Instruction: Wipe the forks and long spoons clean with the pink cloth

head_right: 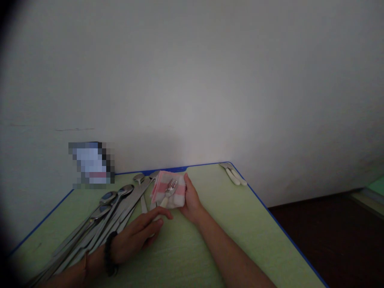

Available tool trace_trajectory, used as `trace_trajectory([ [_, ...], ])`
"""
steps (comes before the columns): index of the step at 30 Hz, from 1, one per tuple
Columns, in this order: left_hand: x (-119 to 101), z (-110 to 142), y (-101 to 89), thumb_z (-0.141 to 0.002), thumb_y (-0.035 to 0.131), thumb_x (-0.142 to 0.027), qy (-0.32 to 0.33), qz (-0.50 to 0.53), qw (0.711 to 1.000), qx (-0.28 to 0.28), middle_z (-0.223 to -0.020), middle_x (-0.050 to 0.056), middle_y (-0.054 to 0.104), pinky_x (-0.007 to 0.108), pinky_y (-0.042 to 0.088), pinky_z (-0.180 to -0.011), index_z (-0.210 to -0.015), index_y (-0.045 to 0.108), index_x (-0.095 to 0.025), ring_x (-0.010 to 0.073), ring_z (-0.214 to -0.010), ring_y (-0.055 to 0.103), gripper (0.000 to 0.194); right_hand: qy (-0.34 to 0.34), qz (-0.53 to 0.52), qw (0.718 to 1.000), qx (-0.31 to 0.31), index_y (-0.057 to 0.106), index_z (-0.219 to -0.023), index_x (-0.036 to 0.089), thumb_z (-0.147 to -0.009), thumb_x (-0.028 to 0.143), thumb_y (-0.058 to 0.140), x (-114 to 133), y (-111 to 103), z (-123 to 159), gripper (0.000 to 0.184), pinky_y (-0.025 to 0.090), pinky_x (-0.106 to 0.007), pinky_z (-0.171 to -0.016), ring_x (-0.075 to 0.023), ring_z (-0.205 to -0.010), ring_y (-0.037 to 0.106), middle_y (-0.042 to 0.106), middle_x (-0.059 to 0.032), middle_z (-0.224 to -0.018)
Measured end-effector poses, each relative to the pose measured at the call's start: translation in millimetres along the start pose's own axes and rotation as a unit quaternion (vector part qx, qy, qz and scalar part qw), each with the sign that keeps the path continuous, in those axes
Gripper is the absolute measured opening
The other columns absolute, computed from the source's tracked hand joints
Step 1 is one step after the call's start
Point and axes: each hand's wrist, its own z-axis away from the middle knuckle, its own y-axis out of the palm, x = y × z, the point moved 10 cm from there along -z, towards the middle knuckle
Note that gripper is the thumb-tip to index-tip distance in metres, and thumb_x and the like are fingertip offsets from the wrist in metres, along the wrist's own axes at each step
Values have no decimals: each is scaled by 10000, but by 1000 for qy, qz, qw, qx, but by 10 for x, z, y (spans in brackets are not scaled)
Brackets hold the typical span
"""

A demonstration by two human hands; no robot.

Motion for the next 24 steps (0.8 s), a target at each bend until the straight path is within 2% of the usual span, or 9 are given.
trace_trajectory([
  [3, -4, -2, -4, -920, 325, -423, 0, -2, 1000, 0, -511, -90, 380, 190, 316, -482, -1132, 488, -169, 98, -469, 373, 368, -2, 0, 1000, 1, 634, -928, 115, -857, 528, 318, 6, 10, 6, 524, 463, -338, -788, -195, -701, 635, 689, -78, -752],
  [9, -5, 5, -1, -924, 326, -413, 7, -8, 1000, 0, -503, -94, 373, 190, 309, -486, -1117, 497, -168, 93, -463, 363, 356, 8, 16, 1000, -7, 640, -821, 120, -874, 521, 268, -3, 1, 11, 550, 481, -307, -692, -166, -546, 601, 675, -56, -649],
  [16, -3, -2, 3, -923, 326, -421, 9, -7, 1000, 2, -505, -93, 376, 192, 313, -490, -1106, 498, -173, 93, -462, 366, 353, 15, -10, 1000, -4, 621, -975, 110, -871, 514, 292, -23, 7, -3, 532, 466, -353, -789, -203, -726, 642, 695, -83, -781],
  [24, -24, -2, 7, -920, 328, -411, 0, -12, 1000, 7, -508, -91, 381, 191, 319, -495, -1083, 502, -174, 96, -470, 379, 336, 6, -3, 1000, 8, 625, -963, 108, -855, 531, 328, -12, 25, 10, 528, 464, -333, -798, -196, -744, 643, 693, -86, -795],
])
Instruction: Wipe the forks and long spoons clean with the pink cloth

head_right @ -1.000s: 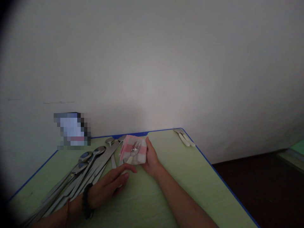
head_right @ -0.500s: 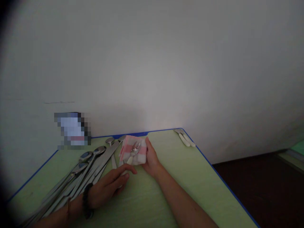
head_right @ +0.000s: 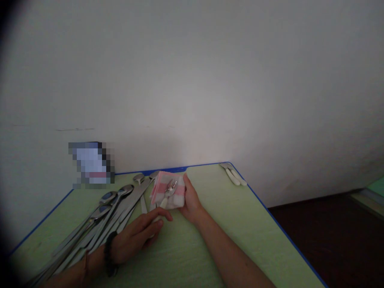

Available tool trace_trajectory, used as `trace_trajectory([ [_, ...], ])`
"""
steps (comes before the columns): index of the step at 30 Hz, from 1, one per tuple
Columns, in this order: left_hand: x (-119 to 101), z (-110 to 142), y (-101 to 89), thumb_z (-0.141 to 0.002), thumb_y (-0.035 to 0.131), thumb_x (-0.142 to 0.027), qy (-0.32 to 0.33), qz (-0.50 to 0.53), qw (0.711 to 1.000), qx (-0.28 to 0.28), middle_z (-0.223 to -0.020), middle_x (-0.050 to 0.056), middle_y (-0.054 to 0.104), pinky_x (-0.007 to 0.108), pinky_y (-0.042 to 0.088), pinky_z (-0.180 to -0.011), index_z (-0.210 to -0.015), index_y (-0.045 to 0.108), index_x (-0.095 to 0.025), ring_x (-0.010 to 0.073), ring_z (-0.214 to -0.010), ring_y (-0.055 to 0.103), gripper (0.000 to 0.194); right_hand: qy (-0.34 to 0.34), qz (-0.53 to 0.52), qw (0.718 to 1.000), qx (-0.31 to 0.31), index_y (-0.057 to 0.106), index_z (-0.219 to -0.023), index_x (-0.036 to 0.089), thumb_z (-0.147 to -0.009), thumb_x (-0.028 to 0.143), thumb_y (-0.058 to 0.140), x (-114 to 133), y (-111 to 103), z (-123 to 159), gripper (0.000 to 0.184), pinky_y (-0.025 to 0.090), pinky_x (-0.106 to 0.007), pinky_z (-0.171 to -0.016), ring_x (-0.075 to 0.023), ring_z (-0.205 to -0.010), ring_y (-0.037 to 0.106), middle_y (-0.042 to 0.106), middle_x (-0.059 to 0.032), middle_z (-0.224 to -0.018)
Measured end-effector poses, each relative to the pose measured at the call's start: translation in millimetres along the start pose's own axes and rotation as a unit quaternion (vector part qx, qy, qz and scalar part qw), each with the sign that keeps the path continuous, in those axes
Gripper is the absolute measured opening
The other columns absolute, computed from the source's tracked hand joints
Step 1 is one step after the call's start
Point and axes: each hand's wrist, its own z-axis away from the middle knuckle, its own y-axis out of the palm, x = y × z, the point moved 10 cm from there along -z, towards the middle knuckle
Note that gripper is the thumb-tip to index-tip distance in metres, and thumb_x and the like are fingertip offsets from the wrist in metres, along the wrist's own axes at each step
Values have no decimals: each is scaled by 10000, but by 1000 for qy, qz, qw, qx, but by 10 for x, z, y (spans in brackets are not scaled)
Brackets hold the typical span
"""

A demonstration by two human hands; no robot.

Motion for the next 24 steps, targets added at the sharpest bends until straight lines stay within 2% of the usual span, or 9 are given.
trace_trajectory([
  [6, -28, 2, -12, -921, 322, -409, 6, -14, 1000, -7, -507, -88, 392, 194, 332, -513, -1064, 509, -175, 100, -480, 395, 332, -1, 5, 1000, -7, 636, -906, 118, -857, 518, 333, 5, -8, 3, 504, 469, -338, -779, -198, -703, 639, 684, -68, -699],
  [13, -34, 14, -8, -922, 323, -397, 8, -12, 1000, -5, -495, -94, 381, 188, 321, -492, -1044, 509, -181, 94, -460, 376, 310, 4, -12, 1000, -12, 629, -952, 104, -865, 517, 318, -8, -34, -18, 523, 467, -316, -781, -179, -696, 639, 694, -79, -785],
  [24, -27, 0, -8, -920, 329, -406, 8, -19, 1000, -4, -499, -88, 397, 186, 320, -494, -1044, 517, -180, 95, -467, 392, 319, 3, 4, 1000, -10, 629, -947, 104, -867, 515, 313, -10, -37, -14, 525, 471, -334, -778, -191, -715, 643, 694, -81, -777],
])
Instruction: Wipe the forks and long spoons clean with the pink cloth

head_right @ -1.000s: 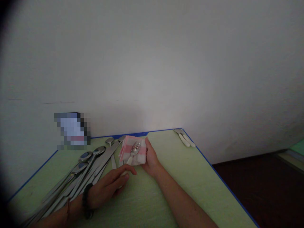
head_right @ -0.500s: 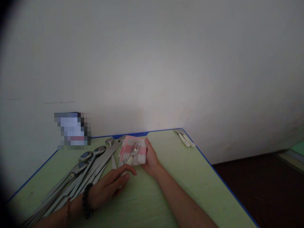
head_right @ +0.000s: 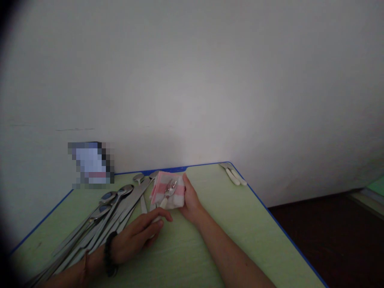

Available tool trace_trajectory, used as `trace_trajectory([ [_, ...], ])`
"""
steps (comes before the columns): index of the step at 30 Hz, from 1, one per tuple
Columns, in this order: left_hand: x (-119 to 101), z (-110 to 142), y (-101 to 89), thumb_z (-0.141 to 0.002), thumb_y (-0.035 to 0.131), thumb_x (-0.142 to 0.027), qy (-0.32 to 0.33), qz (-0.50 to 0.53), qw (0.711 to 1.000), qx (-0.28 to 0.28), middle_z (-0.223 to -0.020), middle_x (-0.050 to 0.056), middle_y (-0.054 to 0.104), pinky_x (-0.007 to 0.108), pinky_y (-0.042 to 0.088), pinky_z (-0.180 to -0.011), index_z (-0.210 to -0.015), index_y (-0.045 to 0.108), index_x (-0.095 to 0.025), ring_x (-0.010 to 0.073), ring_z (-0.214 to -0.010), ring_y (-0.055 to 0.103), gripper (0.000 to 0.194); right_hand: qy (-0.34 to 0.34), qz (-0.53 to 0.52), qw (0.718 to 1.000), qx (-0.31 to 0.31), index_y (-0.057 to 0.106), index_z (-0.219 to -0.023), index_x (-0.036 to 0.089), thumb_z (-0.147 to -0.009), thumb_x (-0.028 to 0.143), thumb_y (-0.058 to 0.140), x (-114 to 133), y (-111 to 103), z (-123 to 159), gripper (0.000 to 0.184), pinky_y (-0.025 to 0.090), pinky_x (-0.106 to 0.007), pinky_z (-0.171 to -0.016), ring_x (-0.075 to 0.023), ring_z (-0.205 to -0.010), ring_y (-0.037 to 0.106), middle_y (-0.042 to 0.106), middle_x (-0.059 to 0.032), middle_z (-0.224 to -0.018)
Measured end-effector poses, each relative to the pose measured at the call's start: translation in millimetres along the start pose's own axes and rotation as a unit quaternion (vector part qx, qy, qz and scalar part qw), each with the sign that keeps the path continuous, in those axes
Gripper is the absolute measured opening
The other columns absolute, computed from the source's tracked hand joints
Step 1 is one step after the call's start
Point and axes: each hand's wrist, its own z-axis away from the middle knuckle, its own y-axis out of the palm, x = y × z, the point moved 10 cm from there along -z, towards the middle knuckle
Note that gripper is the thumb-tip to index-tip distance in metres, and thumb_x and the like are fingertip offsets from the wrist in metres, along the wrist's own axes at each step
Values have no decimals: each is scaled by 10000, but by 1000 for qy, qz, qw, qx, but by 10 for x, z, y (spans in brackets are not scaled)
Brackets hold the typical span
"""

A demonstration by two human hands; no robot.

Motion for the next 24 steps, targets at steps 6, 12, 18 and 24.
trace_trajectory([
  [6, 4, 5, 13, -922, 329, -403, 4, 17, 1000, 4, -505, -90, 391, 180, 309, -473, -1049, 506, -179, 91, -459, 375, 312, 4, 0, 1000, 3, 635, -929, 100, -861, 529, 318, -6, 5, 0, 538, 470, -305, -747, -176, -656, 629, 685, -71, -724],
  [12, -33, 14, -4, -925, 329, -383, 6, -3, 1000, 0, -501, -91, 394, 184, 333, -507, -1029, 514, -183, 93, -469, 394, 292, -1, -8, 1000, -7, 640, -899, 106, -883, 496, 286, 9, 18, 6, 527, 466, -286, -711, -152, -579, 600, 685, -61, -715],
  [18, 3, 8, 3, -924, 319, -394, 4, 2, 1000, -1, -504, -91, 387, 181, 328, -493, -1041, 508, -177, 92, -465, 385, 311, 1, 3, 1000, -8, 641, -906, 107, -880, 506, 278, 5, 15, 10, 540, 464, -289, -686, -158, -552, 588, 671, -51, -654],
  [24, -2, 25, 5, -924, 322, -405, 3, -3, 1000, 2, -520, -85, 406, 180, 336, -503, -1041, 506, -184, 93, -482, 408, 311, 5, 10, 1000, 3, 646, -886, 114, -860, 537, 306, -17, 1, -5, 543, 459, -293, -681, -162, -548, 580, 660, -49, -636],
])
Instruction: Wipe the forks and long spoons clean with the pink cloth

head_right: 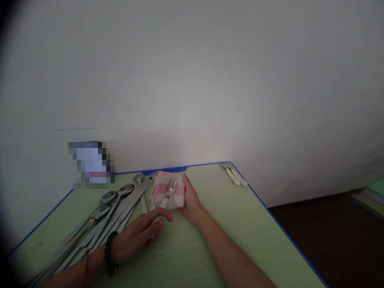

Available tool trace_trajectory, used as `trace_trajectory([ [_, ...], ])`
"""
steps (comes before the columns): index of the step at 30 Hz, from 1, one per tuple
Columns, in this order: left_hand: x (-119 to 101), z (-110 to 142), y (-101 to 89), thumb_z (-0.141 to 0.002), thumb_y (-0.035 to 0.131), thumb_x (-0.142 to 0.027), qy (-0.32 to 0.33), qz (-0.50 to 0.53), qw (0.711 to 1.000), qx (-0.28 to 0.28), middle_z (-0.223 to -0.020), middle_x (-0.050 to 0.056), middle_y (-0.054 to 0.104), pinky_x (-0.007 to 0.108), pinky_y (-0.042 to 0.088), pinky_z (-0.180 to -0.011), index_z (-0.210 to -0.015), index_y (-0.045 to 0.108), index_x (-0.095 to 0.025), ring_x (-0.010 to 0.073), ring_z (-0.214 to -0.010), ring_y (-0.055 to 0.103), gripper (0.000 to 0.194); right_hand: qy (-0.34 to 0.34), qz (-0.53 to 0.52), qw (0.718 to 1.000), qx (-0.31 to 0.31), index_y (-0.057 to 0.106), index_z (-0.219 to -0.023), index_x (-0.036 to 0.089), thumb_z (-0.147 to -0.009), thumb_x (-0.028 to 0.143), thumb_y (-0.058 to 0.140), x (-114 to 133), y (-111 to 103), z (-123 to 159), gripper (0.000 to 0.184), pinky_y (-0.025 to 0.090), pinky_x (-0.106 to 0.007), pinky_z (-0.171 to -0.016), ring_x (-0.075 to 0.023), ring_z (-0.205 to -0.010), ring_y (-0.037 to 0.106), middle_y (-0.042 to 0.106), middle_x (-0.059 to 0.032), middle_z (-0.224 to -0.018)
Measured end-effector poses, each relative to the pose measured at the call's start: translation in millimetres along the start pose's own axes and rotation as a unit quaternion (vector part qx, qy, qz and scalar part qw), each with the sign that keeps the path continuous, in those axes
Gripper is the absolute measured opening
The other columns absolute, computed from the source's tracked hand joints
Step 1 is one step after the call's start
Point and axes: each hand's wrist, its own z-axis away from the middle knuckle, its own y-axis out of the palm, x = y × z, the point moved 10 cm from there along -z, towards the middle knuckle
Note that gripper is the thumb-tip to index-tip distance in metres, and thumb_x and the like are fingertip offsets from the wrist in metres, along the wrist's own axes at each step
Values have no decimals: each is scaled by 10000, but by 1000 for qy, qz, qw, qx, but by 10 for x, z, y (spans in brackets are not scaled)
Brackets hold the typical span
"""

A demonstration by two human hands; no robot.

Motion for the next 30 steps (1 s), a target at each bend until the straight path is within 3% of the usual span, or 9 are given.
trace_trajectory([
  [6, -26, -7, -23, -924, 324, -395, -3, -15, 1000, -3, -511, -89, 404, 189, 349, -536, -1042, 507, -187, 99, -493, 415, 301, -7, -1, 1000, -4, 642, -803, 126, -855, 535, 329, 5, -23, -5, 518, 448, -267, -629, -147, -523, 559, 647, -41, -611],
  [17, -1, -21, -5, -927, 320, -390, 4, -12, 1000, -1, -504, -91, 407, 185, 342, -517, -1039, 511, -187, 93, -476, 411, 301, -7, -5, 1000, -5, 635, -932, 115, -865, 527, 314, 21, 4, 3, 526, 458, -281, -662, -159, -563, 588, 656, -39, -629],
  [30, -32, -8, -6, -923, 323, -376, 2, -15, 1000, 0, -505, -90, 400, 185, 342, -509, -1034, 515, -185, 95, -475, 410, 293, 7, -23, 999, -27, 636, -904, 105, -879, 505, 296, -2, -29, 1, 525, 461, -260, -679, -143, -597, 601, 680, -59, -718],
])
